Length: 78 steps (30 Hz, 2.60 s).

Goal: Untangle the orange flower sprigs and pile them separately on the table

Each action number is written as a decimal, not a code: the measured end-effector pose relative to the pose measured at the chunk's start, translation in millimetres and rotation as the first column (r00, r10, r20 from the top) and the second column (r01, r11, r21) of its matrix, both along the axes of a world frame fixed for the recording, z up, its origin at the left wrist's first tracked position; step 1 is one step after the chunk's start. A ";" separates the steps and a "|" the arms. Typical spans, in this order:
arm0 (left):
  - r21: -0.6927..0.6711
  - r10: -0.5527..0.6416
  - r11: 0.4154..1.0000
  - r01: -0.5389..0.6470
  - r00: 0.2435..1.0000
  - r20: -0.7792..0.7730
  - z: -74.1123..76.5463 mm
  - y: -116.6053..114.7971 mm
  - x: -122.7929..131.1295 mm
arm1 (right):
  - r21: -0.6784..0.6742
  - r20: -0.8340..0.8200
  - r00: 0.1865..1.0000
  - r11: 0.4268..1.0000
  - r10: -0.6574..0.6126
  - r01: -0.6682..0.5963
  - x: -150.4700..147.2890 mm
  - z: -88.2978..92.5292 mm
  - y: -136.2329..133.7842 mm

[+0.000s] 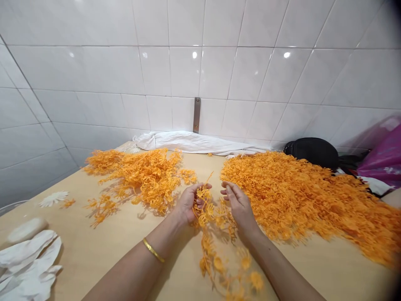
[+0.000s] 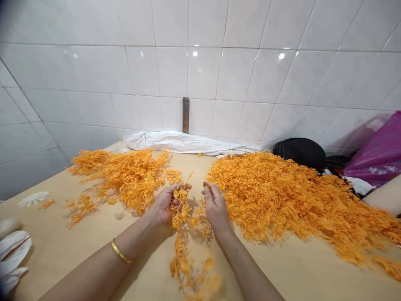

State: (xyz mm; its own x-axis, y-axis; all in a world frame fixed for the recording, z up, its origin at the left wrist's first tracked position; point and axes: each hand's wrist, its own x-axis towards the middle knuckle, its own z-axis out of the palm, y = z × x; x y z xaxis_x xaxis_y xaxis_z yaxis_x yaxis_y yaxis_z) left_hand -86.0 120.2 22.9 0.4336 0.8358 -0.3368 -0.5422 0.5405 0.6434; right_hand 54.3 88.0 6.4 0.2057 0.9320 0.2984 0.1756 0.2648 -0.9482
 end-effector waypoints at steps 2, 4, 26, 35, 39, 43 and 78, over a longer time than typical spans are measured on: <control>-0.045 -0.056 0.997 0.055 0.998 -0.012 -0.3 -3.3 3.2 | -0.093 -0.123 0.986 0.987 0.116 -0.128 -2.1 -1.9 1.5; -0.056 -0.061 0.997 0.058 0.997 -0.052 -1.6 -6.9 6.5 | -0.134 -0.230 0.947 0.957 0.224 -0.259 -7.2 -2.1 0.7; 0.546 0.216 0.826 0.141 0.815 -0.538 -12.8 -9.9 10.6 | 0.188 0.670 0.731 0.982 -0.129 0.000 -12.9 -6.0 -1.4; 0.457 0.364 0.877 -0.149 0.826 -0.430 -18.6 6.1 -0.1 | 0.148 0.194 0.752 0.777 -0.630 0.612 61.7 19.4 8.2; 0.398 0.387 0.883 -0.249 0.866 -0.316 -22.0 12.5 -2.1 | 0.132 0.218 0.855 0.883 -0.470 0.451 58.3 19.2 5.9; 0.366 0.381 0.889 -0.275 0.888 -0.259 -24.8 17.2 -3.6 | 0.059 0.243 0.891 0.922 -0.384 0.382 51.1 12.8 6.1; 0.236 -0.011 0.971 0.021 0.999 -0.044 -15.6 1.4 -0.1 | 0.074 0.298 0.923 0.970 -0.245 0.233 26.5 13.0 -9.6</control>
